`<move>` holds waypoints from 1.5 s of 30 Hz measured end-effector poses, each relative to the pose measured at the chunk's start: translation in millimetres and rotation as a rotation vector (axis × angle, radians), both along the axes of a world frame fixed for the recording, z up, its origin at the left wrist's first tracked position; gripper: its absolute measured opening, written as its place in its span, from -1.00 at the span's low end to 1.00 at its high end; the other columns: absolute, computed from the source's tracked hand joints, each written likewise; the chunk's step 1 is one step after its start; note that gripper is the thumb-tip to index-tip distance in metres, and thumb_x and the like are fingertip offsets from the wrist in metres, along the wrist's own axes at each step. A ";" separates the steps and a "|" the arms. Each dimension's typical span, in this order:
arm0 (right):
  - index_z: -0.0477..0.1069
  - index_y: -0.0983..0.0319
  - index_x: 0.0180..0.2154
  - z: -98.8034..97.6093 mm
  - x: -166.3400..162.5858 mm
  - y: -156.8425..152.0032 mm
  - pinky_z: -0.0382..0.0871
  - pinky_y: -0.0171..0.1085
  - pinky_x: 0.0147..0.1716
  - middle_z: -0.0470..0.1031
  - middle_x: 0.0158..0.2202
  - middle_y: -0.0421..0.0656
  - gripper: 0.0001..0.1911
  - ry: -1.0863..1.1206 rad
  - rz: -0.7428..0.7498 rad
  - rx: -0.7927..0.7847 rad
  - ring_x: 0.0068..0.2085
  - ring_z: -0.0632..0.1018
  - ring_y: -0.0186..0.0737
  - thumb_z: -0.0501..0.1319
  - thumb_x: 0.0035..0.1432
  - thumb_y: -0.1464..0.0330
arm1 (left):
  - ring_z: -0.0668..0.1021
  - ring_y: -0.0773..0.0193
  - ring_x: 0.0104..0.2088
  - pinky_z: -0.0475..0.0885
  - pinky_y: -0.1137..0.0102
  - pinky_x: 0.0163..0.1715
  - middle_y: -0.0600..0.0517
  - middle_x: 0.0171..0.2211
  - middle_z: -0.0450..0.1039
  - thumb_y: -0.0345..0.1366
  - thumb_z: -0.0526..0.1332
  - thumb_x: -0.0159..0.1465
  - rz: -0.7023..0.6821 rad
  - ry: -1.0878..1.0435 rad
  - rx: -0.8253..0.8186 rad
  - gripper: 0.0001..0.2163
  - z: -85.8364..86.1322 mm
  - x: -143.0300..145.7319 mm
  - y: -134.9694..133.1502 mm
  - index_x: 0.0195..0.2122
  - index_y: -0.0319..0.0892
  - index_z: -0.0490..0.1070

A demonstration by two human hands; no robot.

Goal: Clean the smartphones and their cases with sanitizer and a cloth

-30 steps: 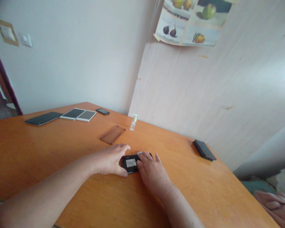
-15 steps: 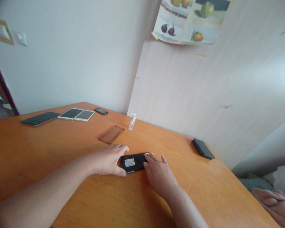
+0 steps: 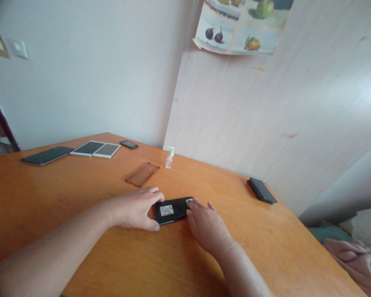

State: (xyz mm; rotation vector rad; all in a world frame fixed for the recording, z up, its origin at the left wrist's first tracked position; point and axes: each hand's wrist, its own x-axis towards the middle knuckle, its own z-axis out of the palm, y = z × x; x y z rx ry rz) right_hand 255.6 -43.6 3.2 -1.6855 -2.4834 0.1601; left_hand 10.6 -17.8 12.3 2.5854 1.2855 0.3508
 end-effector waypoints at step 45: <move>0.37 0.34 0.15 7.0 -9.2 -16.3 0.19 -0.04 0.22 0.39 0.17 0.05 -0.55 0.034 0.067 0.019 0.18 0.41 -0.03 -0.04 0.32 0.36 | 0.48 0.11 -0.19 0.39 0.33 -0.23 -0.01 -0.21 0.37 -0.02 0.31 0.00 -0.015 -0.014 0.003 -0.61 -0.8 -1.1 1.1 -0.19 -0.07 0.40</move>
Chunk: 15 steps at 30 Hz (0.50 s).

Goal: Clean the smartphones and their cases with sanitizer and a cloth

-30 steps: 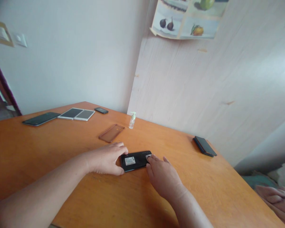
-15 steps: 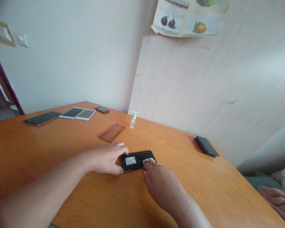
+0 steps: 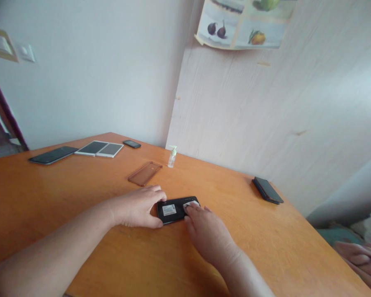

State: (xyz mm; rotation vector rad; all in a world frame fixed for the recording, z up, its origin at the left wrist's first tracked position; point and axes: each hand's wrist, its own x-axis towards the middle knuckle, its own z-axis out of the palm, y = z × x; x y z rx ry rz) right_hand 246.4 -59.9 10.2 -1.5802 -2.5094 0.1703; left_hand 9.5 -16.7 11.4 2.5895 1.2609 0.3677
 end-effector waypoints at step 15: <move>0.34 0.23 0.18 -8.8 -7.8 12.6 0.03 -0.03 0.30 0.33 0.23 -0.05 -0.55 0.099 0.111 0.000 0.26 0.31 -0.14 -0.08 0.37 0.28 | 0.49 0.09 -0.19 0.40 0.31 -0.23 -0.03 -0.18 0.39 -0.02 0.30 0.00 0.002 0.004 0.005 -0.60 -0.6 0.8 0.4 -0.19 -0.10 0.40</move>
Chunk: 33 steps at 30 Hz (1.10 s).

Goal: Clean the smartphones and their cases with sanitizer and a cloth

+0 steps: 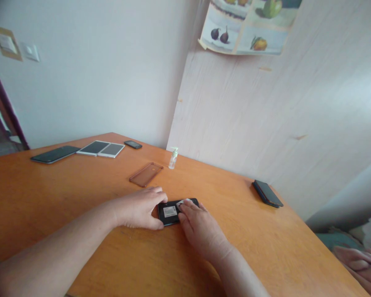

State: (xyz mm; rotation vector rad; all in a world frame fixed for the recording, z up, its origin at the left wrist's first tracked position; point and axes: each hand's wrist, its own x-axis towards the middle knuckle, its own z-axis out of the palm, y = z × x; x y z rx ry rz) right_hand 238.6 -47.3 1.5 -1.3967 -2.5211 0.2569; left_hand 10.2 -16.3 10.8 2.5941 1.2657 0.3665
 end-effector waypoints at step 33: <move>0.34 0.14 0.19 20.7 -14.1 -30.4 0.18 -0.10 0.24 0.29 0.26 -0.16 -0.55 -0.011 0.102 -0.095 0.24 0.34 -0.13 -0.05 0.35 0.32 | 0.48 0.04 -0.12 0.40 0.31 -0.20 -0.04 -0.13 0.40 -0.04 0.34 -0.05 0.003 -0.027 -0.046 -0.53 3.0 1.0 -2.1 -0.13 -0.08 0.34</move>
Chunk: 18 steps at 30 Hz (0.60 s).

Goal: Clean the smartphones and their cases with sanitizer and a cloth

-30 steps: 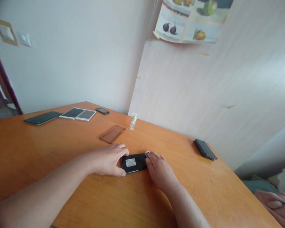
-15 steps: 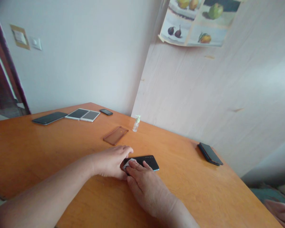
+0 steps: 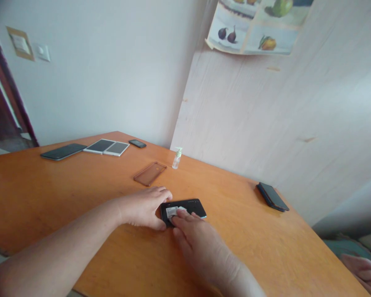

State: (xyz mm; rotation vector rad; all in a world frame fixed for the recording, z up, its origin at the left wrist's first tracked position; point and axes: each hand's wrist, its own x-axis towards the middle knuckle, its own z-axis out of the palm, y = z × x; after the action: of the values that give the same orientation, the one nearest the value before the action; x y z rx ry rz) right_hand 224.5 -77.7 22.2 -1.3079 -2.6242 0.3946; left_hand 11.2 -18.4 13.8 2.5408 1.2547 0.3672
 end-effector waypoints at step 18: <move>0.33 0.15 0.18 6.7 -9.4 -13.9 0.14 -0.12 0.25 0.28 0.27 -0.14 -0.56 -0.022 0.052 -0.021 0.25 0.33 -0.10 -0.03 0.34 0.33 | 0.48 0.11 -0.16 0.37 0.35 -0.22 -0.01 -0.16 0.38 -0.10 0.32 -0.01 -0.032 -0.017 0.012 -0.60 -2.0 -0.9 1.8 -0.15 -0.08 0.34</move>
State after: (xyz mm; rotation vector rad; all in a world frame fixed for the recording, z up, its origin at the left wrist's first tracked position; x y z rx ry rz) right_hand 215.1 -91.6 28.9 -1.2599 -2.6842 0.4182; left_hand 10.3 -16.6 11.8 2.5592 1.2073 0.3891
